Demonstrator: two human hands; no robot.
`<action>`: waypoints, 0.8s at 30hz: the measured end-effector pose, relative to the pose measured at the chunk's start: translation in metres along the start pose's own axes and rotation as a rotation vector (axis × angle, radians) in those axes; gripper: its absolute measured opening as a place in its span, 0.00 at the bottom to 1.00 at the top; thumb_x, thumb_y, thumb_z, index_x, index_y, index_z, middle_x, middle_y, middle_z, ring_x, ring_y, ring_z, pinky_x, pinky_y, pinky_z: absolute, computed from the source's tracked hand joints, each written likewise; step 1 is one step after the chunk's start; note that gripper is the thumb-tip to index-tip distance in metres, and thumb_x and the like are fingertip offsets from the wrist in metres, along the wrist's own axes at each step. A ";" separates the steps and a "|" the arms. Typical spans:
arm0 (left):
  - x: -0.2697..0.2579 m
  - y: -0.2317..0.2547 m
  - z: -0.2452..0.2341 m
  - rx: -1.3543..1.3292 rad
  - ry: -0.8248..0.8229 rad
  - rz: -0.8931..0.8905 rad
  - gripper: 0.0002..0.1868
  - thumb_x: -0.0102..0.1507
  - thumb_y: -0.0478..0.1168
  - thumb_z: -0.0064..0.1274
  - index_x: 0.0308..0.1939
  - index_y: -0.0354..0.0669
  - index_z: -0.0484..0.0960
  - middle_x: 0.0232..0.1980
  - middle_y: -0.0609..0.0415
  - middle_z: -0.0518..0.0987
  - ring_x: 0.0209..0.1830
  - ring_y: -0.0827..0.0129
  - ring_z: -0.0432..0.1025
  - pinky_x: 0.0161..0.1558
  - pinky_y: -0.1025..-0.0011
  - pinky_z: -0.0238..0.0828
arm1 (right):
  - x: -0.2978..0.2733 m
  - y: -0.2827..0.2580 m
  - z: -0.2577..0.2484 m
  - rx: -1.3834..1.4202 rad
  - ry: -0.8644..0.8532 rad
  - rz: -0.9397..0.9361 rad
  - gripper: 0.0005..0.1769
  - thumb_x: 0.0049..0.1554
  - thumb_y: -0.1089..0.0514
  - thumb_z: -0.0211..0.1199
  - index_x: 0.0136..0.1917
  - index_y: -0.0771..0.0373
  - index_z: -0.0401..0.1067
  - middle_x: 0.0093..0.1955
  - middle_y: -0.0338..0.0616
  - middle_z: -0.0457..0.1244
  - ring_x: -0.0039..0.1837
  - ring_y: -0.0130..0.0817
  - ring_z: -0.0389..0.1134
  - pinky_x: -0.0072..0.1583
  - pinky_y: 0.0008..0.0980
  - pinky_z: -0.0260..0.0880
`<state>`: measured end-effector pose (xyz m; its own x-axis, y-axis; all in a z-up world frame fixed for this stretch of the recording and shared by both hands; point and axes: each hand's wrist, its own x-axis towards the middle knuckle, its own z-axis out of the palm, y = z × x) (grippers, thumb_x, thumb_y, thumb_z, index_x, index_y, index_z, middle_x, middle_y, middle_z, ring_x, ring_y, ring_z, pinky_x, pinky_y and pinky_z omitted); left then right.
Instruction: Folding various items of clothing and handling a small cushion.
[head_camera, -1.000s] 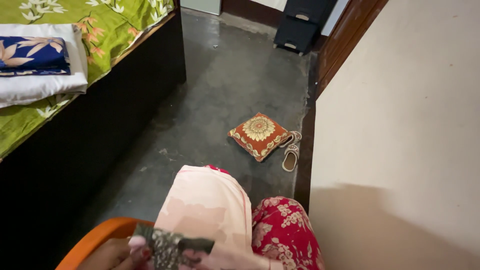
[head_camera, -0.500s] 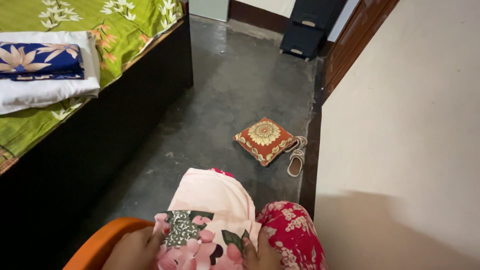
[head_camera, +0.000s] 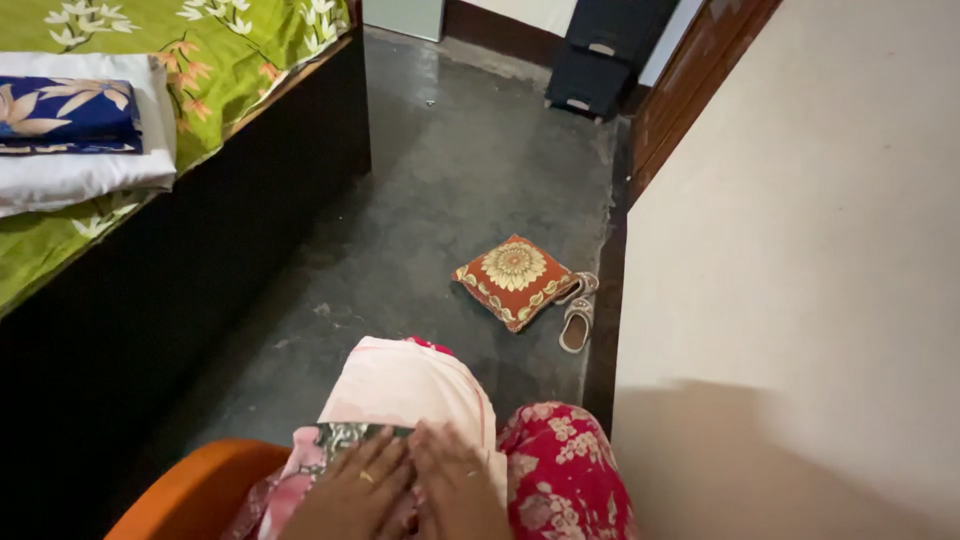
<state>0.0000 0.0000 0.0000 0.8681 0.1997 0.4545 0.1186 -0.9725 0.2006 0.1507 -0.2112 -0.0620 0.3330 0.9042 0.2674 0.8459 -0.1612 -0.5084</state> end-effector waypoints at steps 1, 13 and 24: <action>-0.002 -0.001 0.009 -0.001 0.007 -0.002 0.30 0.61 0.56 0.54 0.62 0.45 0.74 0.66 0.48 0.73 0.70 0.51 0.63 0.64 0.50 0.59 | 0.017 0.014 0.002 -0.025 -0.019 -0.074 0.42 0.58 0.50 0.61 0.79 0.71 0.56 0.80 0.60 0.54 0.81 0.58 0.55 0.78 0.51 0.53; 0.030 -0.012 -0.046 -0.190 -0.539 -0.417 0.44 0.64 0.62 0.47 0.80 0.50 0.54 0.82 0.51 0.52 0.82 0.55 0.44 0.74 0.52 0.38 | 0.037 0.035 0.031 -0.115 0.111 -0.122 0.50 0.63 0.34 0.60 0.77 0.79 0.52 0.78 0.73 0.51 0.79 0.64 0.54 0.75 0.54 0.52; 0.026 -0.035 -0.055 -0.607 -0.380 -1.048 0.37 0.63 0.62 0.49 0.71 0.48 0.66 0.65 0.42 0.76 0.70 0.52 0.69 0.69 0.65 0.61 | 0.039 0.059 0.036 0.135 0.060 0.067 0.45 0.64 0.43 0.56 0.76 0.83 0.48 0.78 0.80 0.47 0.80 0.72 0.46 0.77 0.57 0.42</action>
<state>-0.0080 0.0458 0.0526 0.5874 0.6925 -0.4188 0.6781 -0.1387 0.7217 0.1985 -0.1714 -0.1117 0.4146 0.8671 0.2759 0.7587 -0.1620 -0.6310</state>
